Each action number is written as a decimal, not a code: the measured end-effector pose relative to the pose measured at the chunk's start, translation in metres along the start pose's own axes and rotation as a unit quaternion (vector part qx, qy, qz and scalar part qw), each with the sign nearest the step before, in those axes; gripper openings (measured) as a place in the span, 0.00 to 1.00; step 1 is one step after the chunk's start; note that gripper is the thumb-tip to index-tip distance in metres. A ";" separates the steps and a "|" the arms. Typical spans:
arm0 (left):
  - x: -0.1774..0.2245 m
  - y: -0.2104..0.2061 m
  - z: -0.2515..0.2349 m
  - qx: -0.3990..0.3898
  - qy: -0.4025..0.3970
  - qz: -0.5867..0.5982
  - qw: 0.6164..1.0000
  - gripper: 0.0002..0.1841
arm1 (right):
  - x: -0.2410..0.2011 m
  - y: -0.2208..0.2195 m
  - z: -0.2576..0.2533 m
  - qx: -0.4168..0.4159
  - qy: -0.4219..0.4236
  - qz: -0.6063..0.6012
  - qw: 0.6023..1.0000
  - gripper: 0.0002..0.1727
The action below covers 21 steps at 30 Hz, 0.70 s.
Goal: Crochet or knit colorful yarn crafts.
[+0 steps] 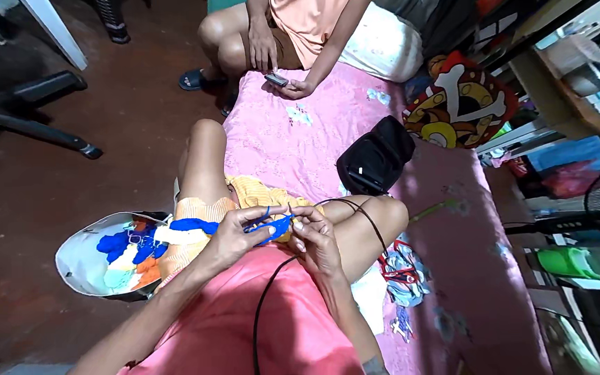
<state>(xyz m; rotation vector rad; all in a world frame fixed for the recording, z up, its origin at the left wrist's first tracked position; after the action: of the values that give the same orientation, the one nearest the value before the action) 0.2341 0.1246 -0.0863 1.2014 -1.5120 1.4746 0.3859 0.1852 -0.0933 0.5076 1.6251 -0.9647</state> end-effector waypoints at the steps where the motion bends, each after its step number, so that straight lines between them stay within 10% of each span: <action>1: 0.001 0.002 0.001 -0.002 0.003 -0.002 1.000 0.18 | -0.002 0.002 -0.001 -0.001 0.002 0.002 1.000 0.13; 21: 0.002 0.011 -0.020 -0.101 0.114 -0.062 0.986 0.22 | -0.066 0.078 -0.025 0.118 0.045 0.242 0.962 0.16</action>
<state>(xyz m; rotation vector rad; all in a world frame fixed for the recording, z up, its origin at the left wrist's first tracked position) 0.2202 0.1430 -0.0859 0.9540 -1.3710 1.2941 0.4484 0.2603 -0.0549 1.0704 1.3734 -0.7724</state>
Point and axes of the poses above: each hand's wrist, its own z-axis away from the middle knuckle, its own y-axis out of the back of the hand, x = y × z, the point moved 7 cm from there along -z, towards the middle knuckle, and after that the axes turned 13 degrees about z, right-handed, at the moved point
